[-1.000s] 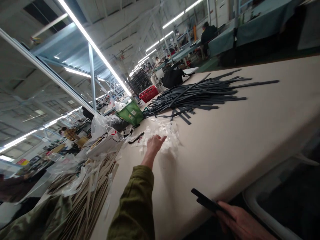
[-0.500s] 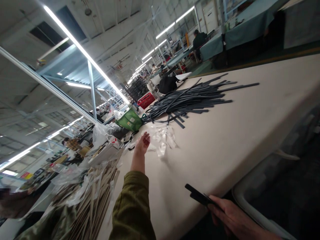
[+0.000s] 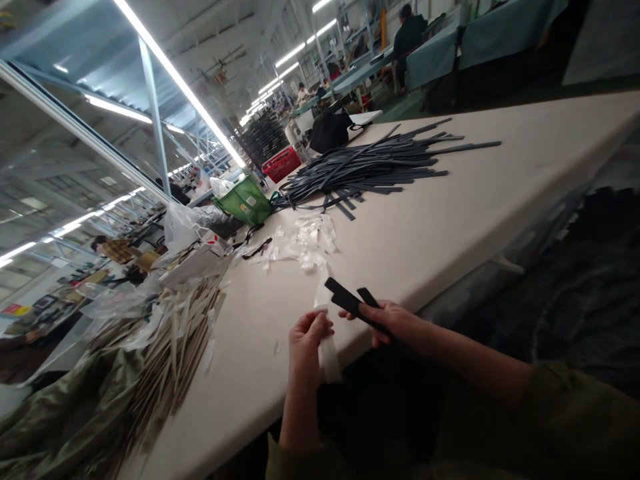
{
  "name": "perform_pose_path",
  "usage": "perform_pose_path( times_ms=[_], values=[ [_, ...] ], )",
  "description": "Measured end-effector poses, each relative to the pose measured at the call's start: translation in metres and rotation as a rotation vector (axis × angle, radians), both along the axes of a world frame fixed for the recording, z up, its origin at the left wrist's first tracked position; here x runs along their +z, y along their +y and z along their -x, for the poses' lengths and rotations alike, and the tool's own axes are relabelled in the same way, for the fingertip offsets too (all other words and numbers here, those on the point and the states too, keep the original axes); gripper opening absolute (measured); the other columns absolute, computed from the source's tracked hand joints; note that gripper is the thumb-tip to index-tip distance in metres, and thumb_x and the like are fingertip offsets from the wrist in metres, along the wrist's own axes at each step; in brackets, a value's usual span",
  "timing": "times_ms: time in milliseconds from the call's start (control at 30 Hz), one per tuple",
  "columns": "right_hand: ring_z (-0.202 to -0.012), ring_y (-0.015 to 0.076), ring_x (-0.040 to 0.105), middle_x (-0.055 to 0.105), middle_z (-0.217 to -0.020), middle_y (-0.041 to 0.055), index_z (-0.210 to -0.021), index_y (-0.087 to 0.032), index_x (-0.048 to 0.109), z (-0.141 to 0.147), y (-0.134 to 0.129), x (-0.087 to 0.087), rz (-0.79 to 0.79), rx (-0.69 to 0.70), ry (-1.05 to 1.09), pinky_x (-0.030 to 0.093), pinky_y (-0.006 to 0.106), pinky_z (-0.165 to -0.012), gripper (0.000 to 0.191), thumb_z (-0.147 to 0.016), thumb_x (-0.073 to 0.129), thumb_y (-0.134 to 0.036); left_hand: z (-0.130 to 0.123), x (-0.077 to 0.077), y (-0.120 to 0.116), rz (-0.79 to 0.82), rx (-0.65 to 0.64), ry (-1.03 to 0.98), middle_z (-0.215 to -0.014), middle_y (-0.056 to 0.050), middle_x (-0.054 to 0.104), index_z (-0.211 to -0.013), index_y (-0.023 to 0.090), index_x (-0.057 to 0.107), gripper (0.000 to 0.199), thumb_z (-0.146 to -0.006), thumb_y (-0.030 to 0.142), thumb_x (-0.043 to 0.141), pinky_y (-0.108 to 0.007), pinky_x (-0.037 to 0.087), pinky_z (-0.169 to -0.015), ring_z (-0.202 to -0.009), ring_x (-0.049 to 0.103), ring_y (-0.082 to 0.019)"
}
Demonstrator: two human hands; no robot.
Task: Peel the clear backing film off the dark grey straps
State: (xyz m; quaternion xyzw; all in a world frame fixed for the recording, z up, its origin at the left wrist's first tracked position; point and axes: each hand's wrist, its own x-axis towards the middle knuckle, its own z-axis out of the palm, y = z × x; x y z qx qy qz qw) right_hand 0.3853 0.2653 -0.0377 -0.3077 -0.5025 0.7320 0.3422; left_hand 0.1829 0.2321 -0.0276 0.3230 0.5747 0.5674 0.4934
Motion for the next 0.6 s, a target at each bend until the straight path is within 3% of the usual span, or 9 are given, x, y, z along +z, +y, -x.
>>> perform_pose_path(
  times_ms=[100, 200, 333, 400, 600],
  values=[
    [-0.039, 0.0080, 0.037, 0.039, -0.043, -0.0099, -0.099, -0.014, 0.072, 0.015, 0.008, 0.013, -0.083, 0.043, -0.006, 0.051, 0.027, -0.054, 0.061, -0.081, 0.057, -0.070, -0.020, -0.006, -0.018, 0.026, -0.031, -0.026, -0.065, -0.001, 0.070, -0.083, 0.017, 0.078, 0.040, -0.057, 0.046, 0.087, -0.022, 0.051, -0.061, -0.059, 0.062, -0.011],
    [-0.038, 0.0070, 0.037, 0.043, -0.045, -0.0080, -0.087, -0.013, 0.071, 0.023, 0.015, 0.015, -0.184, -0.029, -0.062, 0.046, 0.023, -0.045, 0.055, -0.079, 0.060, -0.066, -0.031, -0.010, -0.033, 0.057, -0.058, -0.025, -0.068, -0.002, 0.072, -0.087, 0.017, 0.078, 0.040, -0.059, 0.044, 0.087, -0.021, 0.049, -0.062, -0.060, 0.062, -0.011],
    [-0.046, 0.0067, 0.044, 0.067, -0.072, 0.0022, -0.082, -0.013, 0.071, 0.024, 0.026, 0.015, -0.254, -0.122, -0.118, 0.044, 0.020, -0.042, 0.045, -0.077, 0.064, -0.057, -0.036, -0.015, -0.054, 0.098, -0.110, -0.024, -0.071, -0.003, 0.075, -0.090, 0.016, 0.079, 0.039, -0.064, 0.044, 0.085, -0.022, 0.049, -0.061, -0.061, 0.062, -0.011],
    [-0.051, 0.0081, 0.048, 0.071, -0.081, 0.0043, -0.081, -0.014, 0.072, 0.022, 0.029, 0.016, -0.290, -0.145, -0.140, 0.045, 0.020, -0.042, 0.042, -0.077, 0.063, -0.054, -0.038, -0.018, -0.062, 0.119, -0.135, -0.033, -0.071, -0.004, 0.075, -0.090, 0.016, 0.079, 0.040, -0.064, 0.045, 0.085, -0.024, 0.049, -0.062, -0.062, 0.063, -0.013],
    [-0.050, 0.0083, 0.048, 0.069, -0.074, 0.0015, -0.081, -0.014, 0.073, 0.024, 0.024, 0.024, -0.373, -0.139, -0.170, 0.044, 0.019, -0.041, 0.037, -0.077, 0.063, -0.050, -0.040, -0.023, -0.071, 0.160, -0.356, 0.020, -0.068, -0.004, 0.074, -0.089, 0.015, 0.080, 0.036, -0.066, 0.043, 0.083, -0.024, 0.047, -0.062, -0.059, 0.061, -0.012]
  ],
)
